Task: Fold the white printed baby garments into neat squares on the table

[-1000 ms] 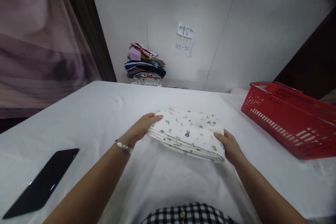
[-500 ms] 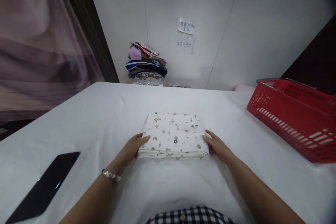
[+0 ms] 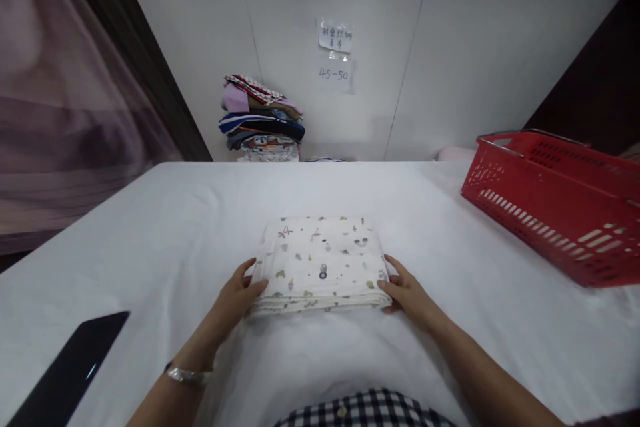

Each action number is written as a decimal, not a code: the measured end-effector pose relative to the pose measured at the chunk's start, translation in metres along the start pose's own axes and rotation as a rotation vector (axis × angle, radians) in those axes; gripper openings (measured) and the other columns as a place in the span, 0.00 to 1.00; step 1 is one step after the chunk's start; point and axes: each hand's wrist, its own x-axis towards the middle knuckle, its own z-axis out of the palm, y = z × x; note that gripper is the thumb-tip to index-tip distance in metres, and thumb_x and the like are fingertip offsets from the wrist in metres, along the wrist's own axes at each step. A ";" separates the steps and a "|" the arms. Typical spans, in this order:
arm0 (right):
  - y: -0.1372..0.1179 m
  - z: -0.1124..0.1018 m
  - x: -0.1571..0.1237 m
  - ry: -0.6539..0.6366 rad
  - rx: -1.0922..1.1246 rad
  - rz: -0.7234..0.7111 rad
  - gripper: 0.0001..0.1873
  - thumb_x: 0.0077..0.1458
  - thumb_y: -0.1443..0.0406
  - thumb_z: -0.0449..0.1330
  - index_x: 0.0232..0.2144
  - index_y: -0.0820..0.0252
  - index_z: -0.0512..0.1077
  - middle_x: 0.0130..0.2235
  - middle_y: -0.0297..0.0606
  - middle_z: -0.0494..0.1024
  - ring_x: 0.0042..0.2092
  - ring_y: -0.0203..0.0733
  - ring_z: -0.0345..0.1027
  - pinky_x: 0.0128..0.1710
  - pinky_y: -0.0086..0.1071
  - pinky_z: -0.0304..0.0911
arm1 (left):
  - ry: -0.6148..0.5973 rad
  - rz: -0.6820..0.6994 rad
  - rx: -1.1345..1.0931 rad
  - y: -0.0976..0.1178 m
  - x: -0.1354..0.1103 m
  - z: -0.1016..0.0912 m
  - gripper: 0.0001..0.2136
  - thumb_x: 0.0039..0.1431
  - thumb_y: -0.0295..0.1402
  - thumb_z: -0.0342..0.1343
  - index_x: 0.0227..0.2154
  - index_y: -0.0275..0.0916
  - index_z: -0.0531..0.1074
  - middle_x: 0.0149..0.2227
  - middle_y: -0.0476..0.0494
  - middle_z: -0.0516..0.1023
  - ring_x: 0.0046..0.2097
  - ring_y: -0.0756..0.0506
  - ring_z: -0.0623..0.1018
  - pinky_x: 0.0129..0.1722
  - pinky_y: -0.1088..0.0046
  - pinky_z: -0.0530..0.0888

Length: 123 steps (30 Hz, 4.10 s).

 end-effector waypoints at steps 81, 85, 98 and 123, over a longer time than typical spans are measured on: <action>-0.030 0.025 0.024 -0.072 0.283 0.449 0.27 0.52 0.55 0.58 0.48 0.69 0.67 0.37 0.50 0.79 0.42 0.51 0.74 0.44 0.40 0.68 | -0.169 0.039 -0.299 -0.010 0.032 -0.001 0.24 0.46 0.45 0.59 0.41 0.32 0.68 0.45 0.32 0.75 0.44 0.40 0.76 0.39 0.69 0.71; -0.032 0.024 0.023 0.014 0.225 0.362 0.35 0.46 0.58 0.63 0.55 0.66 0.61 0.39 0.47 0.79 0.41 0.52 0.74 0.41 0.40 0.70 | -0.055 0.098 -0.239 -0.016 0.035 0.003 0.25 0.42 0.47 0.61 0.40 0.35 0.69 0.43 0.36 0.76 0.44 0.38 0.75 0.39 0.69 0.70; -0.028 0.024 0.031 0.179 -0.004 0.173 0.35 0.40 0.62 0.67 0.52 0.65 0.63 0.35 0.43 0.80 0.36 0.49 0.75 0.32 0.34 0.71 | -0.058 0.065 -0.245 -0.023 0.040 0.004 0.34 0.42 0.45 0.62 0.51 0.32 0.61 0.50 0.31 0.71 0.47 0.39 0.73 0.40 0.70 0.69; -0.057 0.174 0.059 -0.167 -0.634 -0.492 0.35 0.51 0.49 0.56 0.58 0.54 0.59 0.62 0.35 0.55 0.64 0.43 0.44 0.63 0.39 0.36 | -0.380 -0.032 -0.696 -0.017 0.042 0.013 0.11 0.49 0.39 0.57 0.28 0.34 0.72 0.28 0.42 0.77 0.31 0.46 0.76 0.35 0.70 0.72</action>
